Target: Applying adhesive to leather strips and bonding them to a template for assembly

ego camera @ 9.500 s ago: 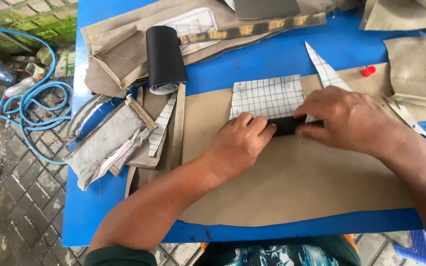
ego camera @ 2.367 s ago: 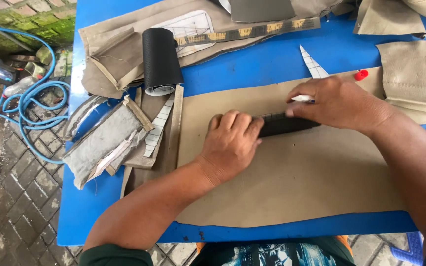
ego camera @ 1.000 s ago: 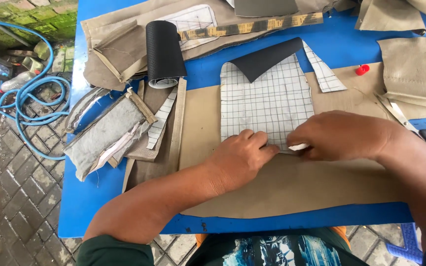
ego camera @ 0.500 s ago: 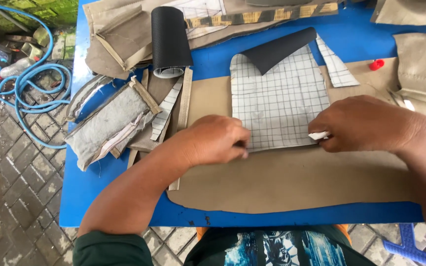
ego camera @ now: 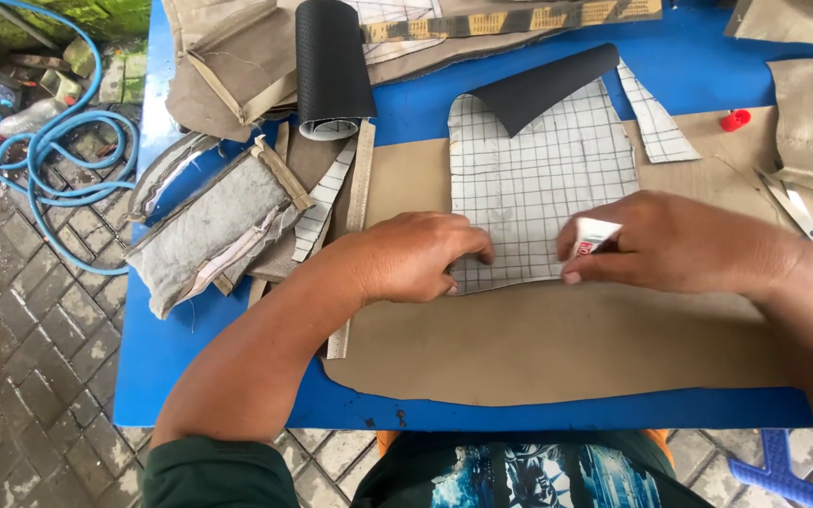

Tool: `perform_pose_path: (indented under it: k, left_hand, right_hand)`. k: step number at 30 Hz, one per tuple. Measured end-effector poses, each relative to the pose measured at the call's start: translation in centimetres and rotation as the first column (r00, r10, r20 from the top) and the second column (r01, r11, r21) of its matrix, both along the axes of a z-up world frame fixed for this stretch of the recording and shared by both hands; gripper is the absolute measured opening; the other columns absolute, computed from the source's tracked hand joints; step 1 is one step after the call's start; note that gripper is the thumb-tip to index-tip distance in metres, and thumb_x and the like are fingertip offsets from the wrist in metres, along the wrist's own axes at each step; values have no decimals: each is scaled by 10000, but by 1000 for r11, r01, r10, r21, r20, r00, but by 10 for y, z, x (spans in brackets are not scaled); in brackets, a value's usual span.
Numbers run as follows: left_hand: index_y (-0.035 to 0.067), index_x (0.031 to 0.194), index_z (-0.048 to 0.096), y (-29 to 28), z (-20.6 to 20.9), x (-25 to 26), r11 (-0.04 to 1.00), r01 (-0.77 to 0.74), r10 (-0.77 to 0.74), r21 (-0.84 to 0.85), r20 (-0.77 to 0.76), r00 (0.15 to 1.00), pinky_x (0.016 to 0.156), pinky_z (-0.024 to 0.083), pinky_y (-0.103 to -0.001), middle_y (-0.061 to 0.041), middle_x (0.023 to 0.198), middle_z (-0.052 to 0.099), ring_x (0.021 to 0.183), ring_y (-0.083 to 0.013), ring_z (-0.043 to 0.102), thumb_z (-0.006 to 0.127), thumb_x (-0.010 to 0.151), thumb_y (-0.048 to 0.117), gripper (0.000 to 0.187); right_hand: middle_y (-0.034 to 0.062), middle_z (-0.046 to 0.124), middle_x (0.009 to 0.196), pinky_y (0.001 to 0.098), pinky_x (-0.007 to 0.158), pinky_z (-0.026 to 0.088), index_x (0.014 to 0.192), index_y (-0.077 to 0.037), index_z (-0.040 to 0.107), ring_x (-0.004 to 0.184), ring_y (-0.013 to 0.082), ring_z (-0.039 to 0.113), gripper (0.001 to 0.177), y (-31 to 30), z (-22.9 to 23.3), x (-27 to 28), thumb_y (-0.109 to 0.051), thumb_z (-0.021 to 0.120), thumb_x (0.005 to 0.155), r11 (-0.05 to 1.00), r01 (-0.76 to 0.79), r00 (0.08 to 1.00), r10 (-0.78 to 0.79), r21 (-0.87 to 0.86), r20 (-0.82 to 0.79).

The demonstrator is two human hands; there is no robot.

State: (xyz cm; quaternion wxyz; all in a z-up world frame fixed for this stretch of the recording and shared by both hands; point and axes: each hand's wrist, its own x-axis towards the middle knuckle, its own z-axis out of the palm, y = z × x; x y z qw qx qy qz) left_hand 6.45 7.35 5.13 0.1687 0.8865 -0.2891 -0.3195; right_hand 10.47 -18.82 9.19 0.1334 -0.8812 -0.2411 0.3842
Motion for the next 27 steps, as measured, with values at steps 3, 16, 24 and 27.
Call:
perform_pose_path:
  k: [3, 16, 24, 27]
  left_hand:
    - [219, 1321, 624, 2, -4, 0, 998, -7, 8, -69, 17, 1000, 915, 509, -429, -11, 1301, 678, 1202, -272, 624, 673, 797, 59, 550]
    - [136, 1266, 607, -2, 16, -4, 992, -52, 54, -112, 15, 998, 1022, 525, -548, -122, 1158, 718, 1167, -374, 665, 749, 820, 72, 473]
    - [172, 1429, 529, -1, -1, 0, 999, -7, 8, -32, 14, 1000, 942, 503, -431, -45, 1366, 647, 1241, -292, 600, 675, 797, 93, 653]
    - [177, 1457, 506, -1, 2, 0, 1000, -12, 12, -16, -5, 1000, 953, 501, -428, -51, 1415, 613, 1238, -291, 599, 677, 814, 104, 669]
  right_hand:
    - [-30, 809, 987, 269, 729, 537, 1059, -173, 792, 935, 88, 715, 232, 8, -24, -17, -214, 826, 832, 889, 254, 961, -189, 381, -200]
    - [130, 795, 860, 425, 683, 625, 1019, -123, 819, 812, 342, 788, 283, 37, -73, -41, -180, 906, 756, 642, -99, 972, -100, 761, 211]
    - [-69, 913, 955, 231, 802, 650, 986, -206, 876, 834, 66, 845, 211, 22, -16, -10, -272, 844, 788, 939, 86, 995, -61, 334, -85]
    - [-64, 928, 920, 225, 776, 553, 983, -220, 911, 819, 68, 804, 210, 18, 3, 0, -304, 853, 800, 986, 150, 980, -138, 74, -146]
